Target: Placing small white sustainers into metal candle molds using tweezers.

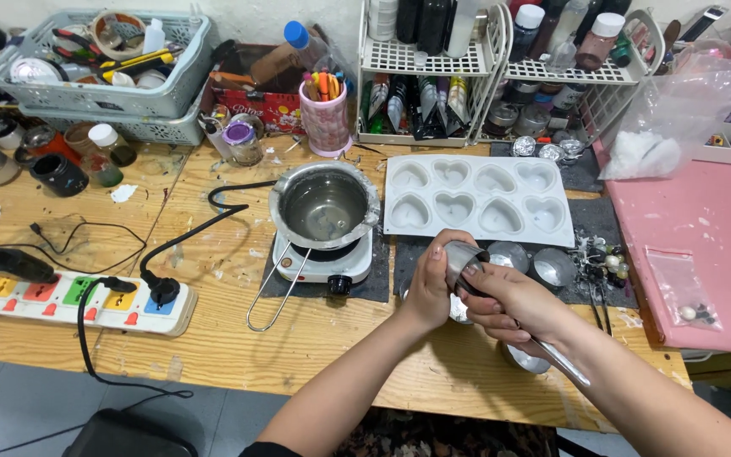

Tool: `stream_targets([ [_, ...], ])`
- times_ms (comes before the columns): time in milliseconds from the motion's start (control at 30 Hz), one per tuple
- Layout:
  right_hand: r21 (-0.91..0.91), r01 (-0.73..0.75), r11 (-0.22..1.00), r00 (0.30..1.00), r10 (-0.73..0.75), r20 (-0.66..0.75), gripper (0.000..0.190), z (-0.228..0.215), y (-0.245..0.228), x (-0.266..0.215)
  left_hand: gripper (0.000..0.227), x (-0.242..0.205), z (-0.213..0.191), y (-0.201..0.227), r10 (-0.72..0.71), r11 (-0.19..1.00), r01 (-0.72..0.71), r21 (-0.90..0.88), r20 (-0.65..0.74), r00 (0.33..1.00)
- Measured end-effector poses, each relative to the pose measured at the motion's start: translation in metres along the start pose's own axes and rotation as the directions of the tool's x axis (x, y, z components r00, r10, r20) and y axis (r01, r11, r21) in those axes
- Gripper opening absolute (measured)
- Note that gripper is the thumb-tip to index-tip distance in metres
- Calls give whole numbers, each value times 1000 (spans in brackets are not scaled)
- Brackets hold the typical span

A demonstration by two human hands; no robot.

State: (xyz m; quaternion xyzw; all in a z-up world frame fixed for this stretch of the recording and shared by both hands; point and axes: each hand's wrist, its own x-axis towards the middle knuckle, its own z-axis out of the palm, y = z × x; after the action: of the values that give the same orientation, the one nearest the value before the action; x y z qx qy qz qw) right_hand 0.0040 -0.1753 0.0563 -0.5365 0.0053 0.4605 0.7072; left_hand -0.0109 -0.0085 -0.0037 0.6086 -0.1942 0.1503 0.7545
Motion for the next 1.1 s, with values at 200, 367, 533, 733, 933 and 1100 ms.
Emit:
stream_targets([
  [200, 108, -25, 994, 1000, 26, -1, 31, 18, -7, -9, 65, -5, 0, -11, -110, 977, 109, -182, 6, 994],
  [367, 136, -31, 990, 999, 29, 18, 31, 23, -6, -11, 69, -5, -4, -13, 69, 992, -70, -101, -10, 998],
  [533, 160, -29, 987, 1000, 30, -5, 29, 30, -8, -11, 71, -6, -7, -20, 99, 986, -101, -130, -24, 995],
  [733, 236, -28, 971, 999, 16, 51, 25, 32, -3, -7, 72, -8, -11, -26, 121, 972, -122, -201, -15, 992],
  [933, 192, 30, 981, 999, -32, 6, 28, 34, -3, -1, 72, 0, -4, -8, 119, 990, -126, -58, -111, 987],
  [1100, 29, 60, 998, 995, -57, -86, 29, 28, 3, 8, 67, 0, 0, -13, 60, 988, -83, -134, -166, 984],
])
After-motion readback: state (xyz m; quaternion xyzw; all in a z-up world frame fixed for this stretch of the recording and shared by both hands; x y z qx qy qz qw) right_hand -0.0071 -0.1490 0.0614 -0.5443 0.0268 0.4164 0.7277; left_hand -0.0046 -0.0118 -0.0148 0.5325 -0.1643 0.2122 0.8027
